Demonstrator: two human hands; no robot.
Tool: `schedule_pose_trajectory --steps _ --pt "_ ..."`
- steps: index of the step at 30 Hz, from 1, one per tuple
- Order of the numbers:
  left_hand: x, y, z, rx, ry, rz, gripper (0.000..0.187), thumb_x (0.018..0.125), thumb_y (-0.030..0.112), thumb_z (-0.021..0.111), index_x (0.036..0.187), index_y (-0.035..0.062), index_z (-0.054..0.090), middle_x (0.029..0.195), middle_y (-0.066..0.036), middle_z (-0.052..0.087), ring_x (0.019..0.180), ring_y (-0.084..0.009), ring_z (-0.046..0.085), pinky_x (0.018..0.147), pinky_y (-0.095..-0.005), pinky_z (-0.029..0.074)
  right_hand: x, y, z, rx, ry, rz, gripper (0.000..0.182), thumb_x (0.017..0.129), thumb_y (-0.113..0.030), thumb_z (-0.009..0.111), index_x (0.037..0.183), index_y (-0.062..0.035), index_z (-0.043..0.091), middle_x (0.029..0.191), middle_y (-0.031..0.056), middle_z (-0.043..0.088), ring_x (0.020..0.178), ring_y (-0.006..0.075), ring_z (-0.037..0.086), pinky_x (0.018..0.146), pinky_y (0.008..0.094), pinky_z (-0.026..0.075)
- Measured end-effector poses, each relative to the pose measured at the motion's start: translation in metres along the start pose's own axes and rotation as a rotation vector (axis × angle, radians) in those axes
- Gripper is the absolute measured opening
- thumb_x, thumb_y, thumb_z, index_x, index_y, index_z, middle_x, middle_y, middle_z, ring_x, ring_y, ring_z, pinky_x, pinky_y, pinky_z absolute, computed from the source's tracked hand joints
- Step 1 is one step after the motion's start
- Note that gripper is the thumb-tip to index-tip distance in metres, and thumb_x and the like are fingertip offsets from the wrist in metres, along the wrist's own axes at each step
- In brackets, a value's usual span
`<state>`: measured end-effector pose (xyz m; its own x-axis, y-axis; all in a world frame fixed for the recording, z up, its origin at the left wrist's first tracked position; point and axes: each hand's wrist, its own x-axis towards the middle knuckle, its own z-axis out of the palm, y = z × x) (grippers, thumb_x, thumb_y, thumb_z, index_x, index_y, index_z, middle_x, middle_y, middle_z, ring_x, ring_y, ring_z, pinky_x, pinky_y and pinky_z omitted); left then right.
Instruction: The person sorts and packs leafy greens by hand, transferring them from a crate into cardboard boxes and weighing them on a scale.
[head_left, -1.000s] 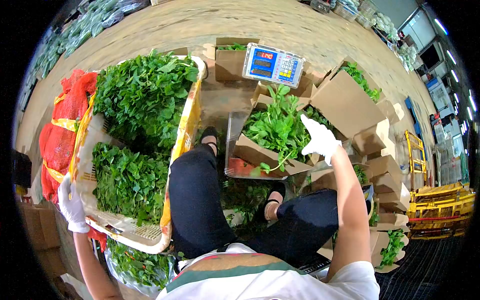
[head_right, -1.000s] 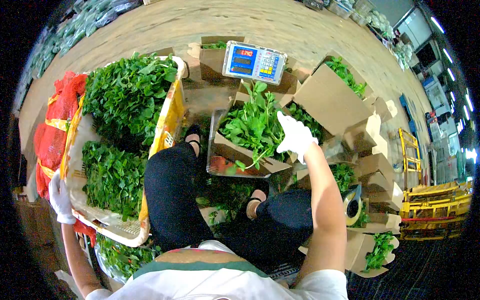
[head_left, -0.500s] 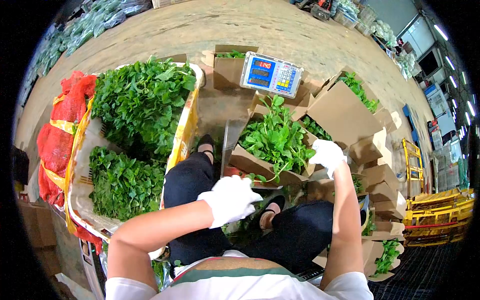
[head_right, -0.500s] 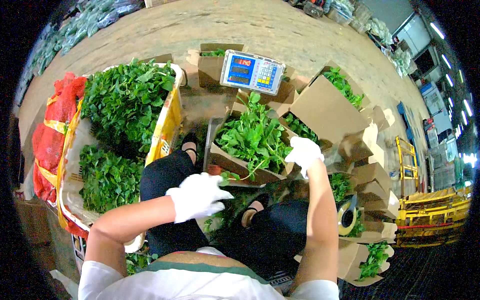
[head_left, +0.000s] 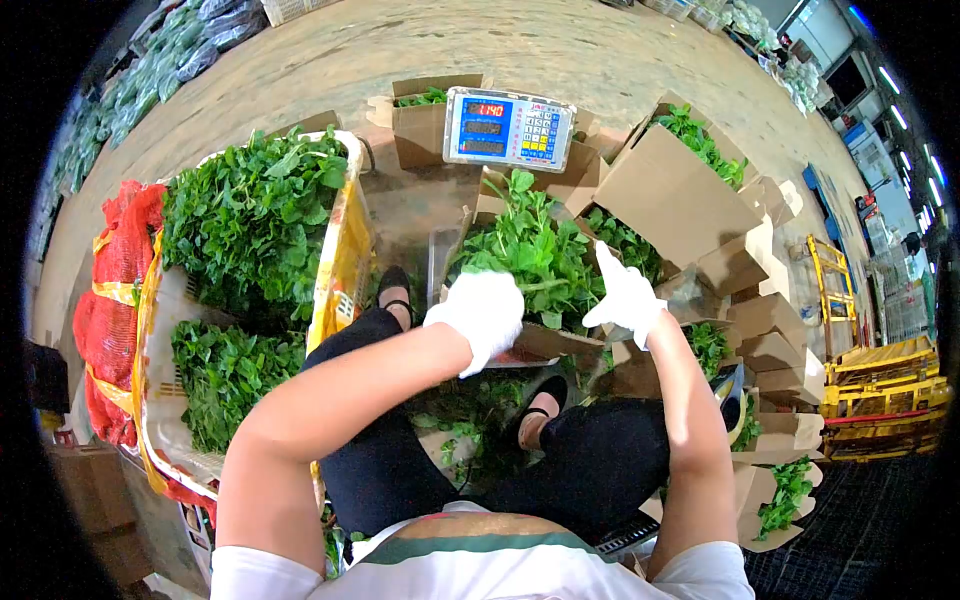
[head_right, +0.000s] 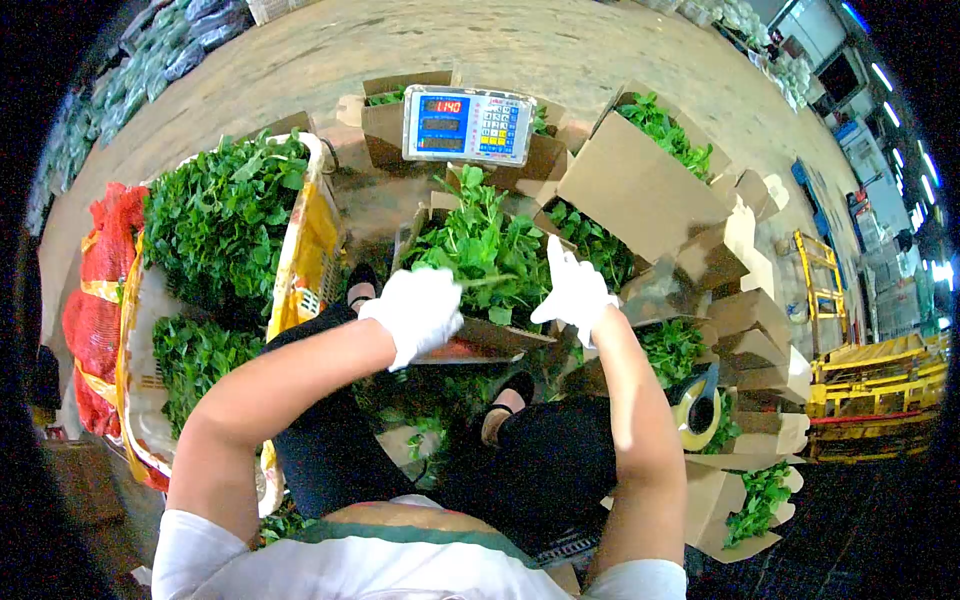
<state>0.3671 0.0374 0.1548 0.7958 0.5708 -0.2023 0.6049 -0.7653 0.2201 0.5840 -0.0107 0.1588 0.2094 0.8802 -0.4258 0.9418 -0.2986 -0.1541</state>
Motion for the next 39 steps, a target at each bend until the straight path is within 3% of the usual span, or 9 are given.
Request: schedule_pose_trajectory --steps 7,12,15,18,21,27,33,36,39 --pt "0.063 -0.036 0.009 -0.005 -0.077 -0.131 0.025 0.079 0.009 0.044 0.099 -0.0038 0.054 0.1 -0.023 0.056 0.091 -0.032 0.057 0.077 -0.0376 0.046 0.036 -0.021 0.031 -0.043 0.31 -0.488 0.105 0.058 -0.035 0.073 0.133 0.0019 0.011 0.136 0.0246 0.019 0.124 0.0356 0.024 0.103 0.0357 0.023" --pt "0.079 -0.036 0.049 0.065 -0.249 -0.186 0.034 0.082 0.007 0.038 0.113 -0.0049 0.045 0.108 -0.023 0.052 0.1 -0.0327 0.053 0.081 -0.039 0.045 0.079 -0.026 0.073 -0.289 0.147 -0.595 0.093 0.067 -0.044 0.065 0.132 0.0022 0.018 0.137 0.0222 0.017 0.125 0.0335 0.024 0.101 0.0389 0.025" --pt "0.07 -0.028 0.028 0.062 -0.413 -0.107 0.034 0.079 0.007 0.043 0.11 -0.0056 0.048 0.106 -0.022 0.054 0.095 -0.032 0.056 0.079 -0.0376 0.046 0.083 -0.036 0.083 -0.481 -0.073 -0.571 0.073 0.066 -0.043 0.066 0.118 0.0028 0.043 0.136 0.0211 0.02 0.126 0.0344 0.021 0.102 0.0402 0.023" --pt "0.079 -0.026 0.014 0.196 -0.441 0.043 0.025 0.074 0.006 0.046 0.092 -0.0044 0.059 0.103 -0.021 0.056 0.09 -0.0317 0.058 0.077 -0.0376 0.046 0.103 -0.026 0.095 -0.516 -0.06 -0.563 0.079 0.064 -0.045 0.067 0.122 0.0009 0.039 0.136 0.0199 0.021 0.126 0.034 0.021 0.103 0.0405 0.021" --pt "0.093 -0.032 0.025 0.023 0.048 0.055 0.02 0.075 0.014 0.05 0.083 -0.0007 0.062 0.103 -0.018 0.057 0.097 -0.0332 0.054 0.082 -0.0355 0.044 0.105 -0.029 0.095 -0.488 -0.055 -0.58 0.086 0.063 -0.046 0.067 0.127 -0.0014 0.032 0.136 0.018 0.022 0.127 0.033 0.021 0.103 0.0401 0.02" --pt "0.102 -0.062 0.082 -0.164 -0.307 -0.233 0.096 0.069 0.033 0.068 0.136 0.0059 0.005 0.142 -0.013 0.009 0.127 -0.0319 0.021 0.103 -0.0375 0.024 0.079 -0.03 0.085 -0.285 0.111 -0.611 0.09 0.058 -0.036 0.073 0.128 -0.0007 0.028 0.136 0.02 0.022 0.124 0.035 0.025 0.101 0.0392 0.024" --pt "0.114 -0.064 0.097 -0.177 -0.346 -0.311 0.102 0.067 0.027 0.072 0.136 0.0071 -0.001 0.143 -0.01 0.007 0.127 -0.0332 0.019 0.103 -0.0405 0.023 0.053 -0.05 0.029 -0.162 0.024 -0.056 0.088 0.063 -0.025 0.073 0.128 0.004 0.022 0.109 0.0222 0.05 0.095 0.0346 0.053 0.075 0.0398 0.045" --pt "0.119 -0.065 0.101 -0.104 -0.385 -0.29 0.107 0.064 0.034 0.073 0.136 0.0069 -0.001 0.143 -0.01 0.006 0.126 -0.0339 0.021 0.101 -0.0422 0.026 0.064 -0.047 0.063 -0.117 -0.284 -0.01 0.062 0.081 -0.008 0.038 0.133 0.002 0.007 0.107 0.0212 0.054 0.09 0.033 0.057 0.078 0.0418 0.044" --pt "0.116 -0.059 0.098 -0.098 -0.352 -0.281 0.107 0.064 0.037 0.072 0.136 0.0067 -0.001 0.142 -0.011 0.008 0.126 -0.0341 0.022 0.1 -0.0423 0.027 0.085 -0.053 0.093 0.057 -0.265 0.262 0.059 0.086 -0.012 0.029 0.136 -0.0076 -0.002 0.116 0.019 0.049 0.1 0.0318 0.053 0.084 0.042 0.042"
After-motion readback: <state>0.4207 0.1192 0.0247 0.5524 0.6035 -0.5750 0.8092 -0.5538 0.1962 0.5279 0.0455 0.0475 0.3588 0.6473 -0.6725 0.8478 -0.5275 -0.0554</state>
